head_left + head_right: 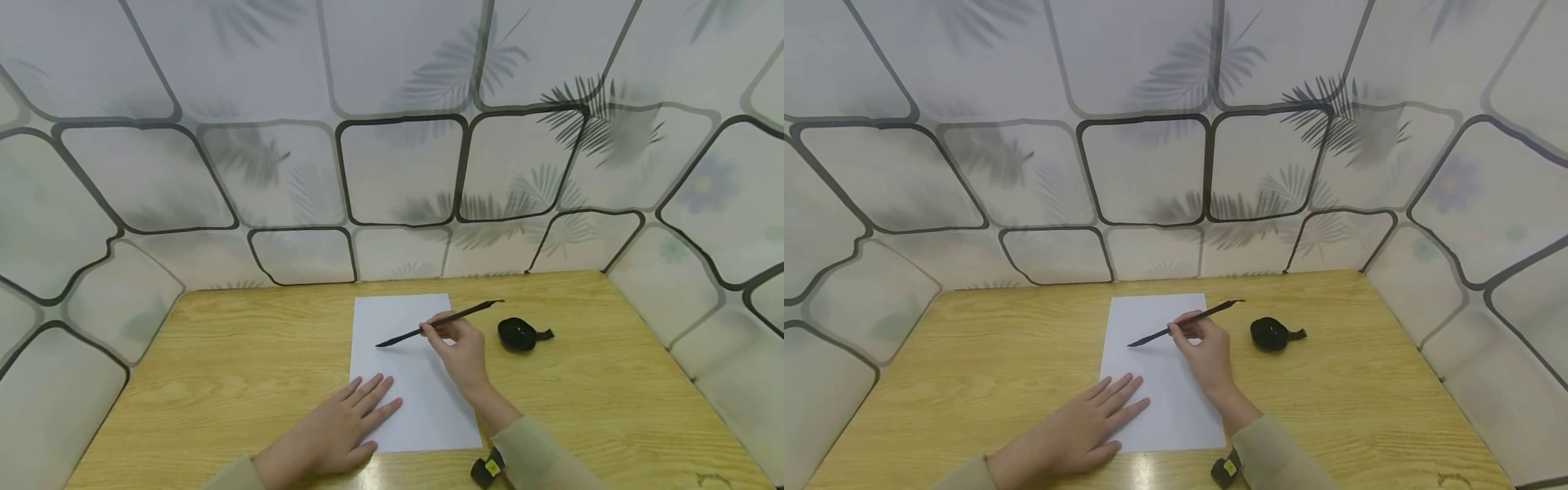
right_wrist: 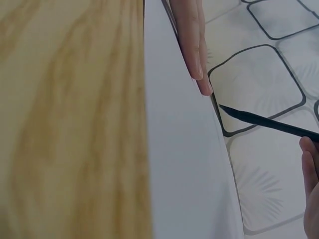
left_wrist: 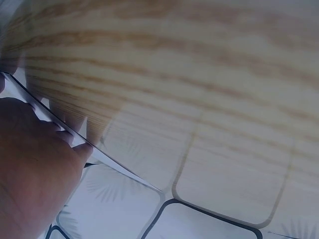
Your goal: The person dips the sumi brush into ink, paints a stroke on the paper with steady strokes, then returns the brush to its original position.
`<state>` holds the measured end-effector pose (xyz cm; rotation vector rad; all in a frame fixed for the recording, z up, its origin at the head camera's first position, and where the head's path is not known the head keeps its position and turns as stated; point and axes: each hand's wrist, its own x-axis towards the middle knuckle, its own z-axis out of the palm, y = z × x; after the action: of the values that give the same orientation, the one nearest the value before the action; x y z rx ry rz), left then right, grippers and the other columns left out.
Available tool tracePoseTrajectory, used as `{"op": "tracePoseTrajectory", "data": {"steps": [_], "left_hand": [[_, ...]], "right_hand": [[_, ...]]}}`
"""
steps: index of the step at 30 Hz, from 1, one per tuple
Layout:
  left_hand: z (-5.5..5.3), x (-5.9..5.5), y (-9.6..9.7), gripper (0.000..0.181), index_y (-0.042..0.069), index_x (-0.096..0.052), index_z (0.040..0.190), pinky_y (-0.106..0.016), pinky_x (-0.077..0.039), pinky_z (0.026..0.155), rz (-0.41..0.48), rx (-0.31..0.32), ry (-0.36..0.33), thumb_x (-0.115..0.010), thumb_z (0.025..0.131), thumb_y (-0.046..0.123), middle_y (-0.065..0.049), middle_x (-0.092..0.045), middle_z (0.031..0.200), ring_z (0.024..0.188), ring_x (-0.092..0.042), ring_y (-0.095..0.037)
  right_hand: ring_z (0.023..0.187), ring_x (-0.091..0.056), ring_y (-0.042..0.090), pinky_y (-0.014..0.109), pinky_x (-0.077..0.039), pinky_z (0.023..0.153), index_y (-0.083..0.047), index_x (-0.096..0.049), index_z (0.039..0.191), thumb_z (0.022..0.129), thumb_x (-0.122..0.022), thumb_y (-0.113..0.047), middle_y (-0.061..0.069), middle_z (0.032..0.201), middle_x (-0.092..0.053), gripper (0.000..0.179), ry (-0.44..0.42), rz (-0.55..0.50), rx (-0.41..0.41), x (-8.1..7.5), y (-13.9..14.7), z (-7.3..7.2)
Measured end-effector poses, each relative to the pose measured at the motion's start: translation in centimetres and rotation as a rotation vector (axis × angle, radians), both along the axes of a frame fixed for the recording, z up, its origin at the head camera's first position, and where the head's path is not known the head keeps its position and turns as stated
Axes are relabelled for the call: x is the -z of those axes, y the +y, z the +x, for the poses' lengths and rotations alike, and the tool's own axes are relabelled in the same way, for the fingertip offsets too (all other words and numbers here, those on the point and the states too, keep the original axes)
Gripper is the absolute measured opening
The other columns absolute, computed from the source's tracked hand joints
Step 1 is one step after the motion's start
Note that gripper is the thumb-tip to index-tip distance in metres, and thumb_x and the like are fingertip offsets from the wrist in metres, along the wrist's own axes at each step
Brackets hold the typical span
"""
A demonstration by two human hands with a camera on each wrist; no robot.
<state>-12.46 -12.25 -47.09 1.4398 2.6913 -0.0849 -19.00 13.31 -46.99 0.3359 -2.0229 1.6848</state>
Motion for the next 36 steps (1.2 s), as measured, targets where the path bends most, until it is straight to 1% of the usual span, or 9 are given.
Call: {"op": "tracePoseTrajectory", "data": {"steps": [5, 11, 14, 20, 23, 26, 29, 36], "left_hand": [[0.06, -0.05, 0.06, 0.065, 0.022, -0.029, 0.170, -0.048, -0.033, 0.130, -0.002, -0.006, -0.018, -0.038, 0.111, 0.050, -0.010, -0.024, 0.178, 0.164, -0.028, -0.027], [0.01, -0.09, 0.15, 0.065, 0.023, -0.027, 0.170, -0.049, -0.031, 0.131, -0.013, -0.019, -0.046, -0.037, 0.111, 0.050, -0.009, -0.021, 0.179, 0.165, -0.025, -0.027], [0.01, -0.04, 0.16, 0.066, 0.023, -0.027, 0.170, -0.049, -0.031, 0.131, -0.017, -0.021, -0.040, -0.036, 0.111, 0.051, -0.009, -0.021, 0.179, 0.165, -0.025, -0.027], [0.08, 0.02, 0.13, 0.065, 0.023, -0.028, 0.170, -0.048, -0.032, 0.131, -0.012, -0.017, -0.019, -0.037, 0.111, 0.050, -0.009, -0.023, 0.178, 0.165, -0.026, -0.027], [0.11, 0.06, 0.09, 0.065, 0.023, -0.029, 0.170, -0.048, -0.032, 0.131, -0.008, -0.012, -0.009, -0.037, 0.111, 0.050, -0.010, -0.024, 0.178, 0.164, -0.027, -0.027], [0.07, 0.12, 0.08, 0.065, 0.023, -0.029, 0.170, -0.048, -0.032, 0.131, -0.011, -0.011, -0.009, -0.037, 0.111, 0.050, -0.010, -0.023, 0.178, 0.164, -0.027, -0.027], [-0.03, 0.21, 0.09, 0.065, 0.023, -0.027, 0.170, -0.048, -0.031, 0.131, -0.018, -0.014, -0.023, -0.035, 0.112, 0.051, -0.009, -0.021, 0.179, 0.165, -0.025, -0.027], [-0.11, 0.20, 0.09, 0.065, 0.023, -0.025, 0.171, -0.048, -0.030, 0.132, -0.015, -0.021, -0.043, -0.035, 0.112, 0.051, -0.009, -0.019, 0.179, 0.166, -0.023, -0.027]], "right_hand": [[0.079, -0.076, 0.003, 0.018, -0.062, 0.073, 0.002, -0.076, 0.096, 0.091, -0.080, 0.002, 0.019, 0.088, -0.080, 0.006, 0.007, -0.005, -0.008, 0.19, -0.21, 0.06], [0.079, -0.077, 0.007, 0.017, -0.062, 0.072, 0.003, -0.075, 0.096, 0.091, -0.081, 0.001, 0.019, 0.088, -0.080, 0.008, 0.002, -0.001, -0.011, 0.12, -0.37, 0.11], [0.078, -0.077, 0.008, 0.017, -0.061, 0.072, 0.002, -0.075, 0.096, 0.091, -0.081, 0.000, 0.018, 0.088, -0.080, 0.007, -0.004, 0.008, -0.008, 0.17, -0.41, 0.07], [0.076, -0.075, 0.004, 0.017, -0.061, 0.071, -0.001, -0.076, 0.095, 0.092, -0.080, -0.001, 0.017, 0.087, -0.080, 0.005, -0.012, 0.009, -0.009, 0.42, -0.43, 0.02], [0.075, -0.075, 0.006, 0.017, -0.061, 0.071, -0.001, -0.076, 0.095, 0.093, -0.080, -0.002, 0.016, 0.087, -0.081, 0.005, -0.028, 0.016, -0.004, 0.49, -0.43, 0.03], [0.076, -0.077, 0.011, 0.018, -0.062, 0.071, -0.002, -0.076, 0.096, 0.093, -0.080, -0.002, 0.014, 0.088, -0.081, 0.005, -0.059, 0.040, 0.005, 0.44, -0.39, 0.09], [0.077, -0.077, 0.014, 0.020, -0.062, 0.072, -0.002, -0.077, 0.097, 0.093, -0.080, -0.003, 0.011, 0.089, -0.081, 0.006, -0.093, 0.087, 0.023, 0.21, -0.35, 0.23], [0.079, -0.076, 0.017, 0.022, -0.062, 0.074, -0.004, -0.077, 0.096, 0.095, -0.079, -0.008, 0.006, 0.089, -0.080, 0.005, -0.125, 0.191, 0.050, -0.42, -0.42, 0.47]]}}
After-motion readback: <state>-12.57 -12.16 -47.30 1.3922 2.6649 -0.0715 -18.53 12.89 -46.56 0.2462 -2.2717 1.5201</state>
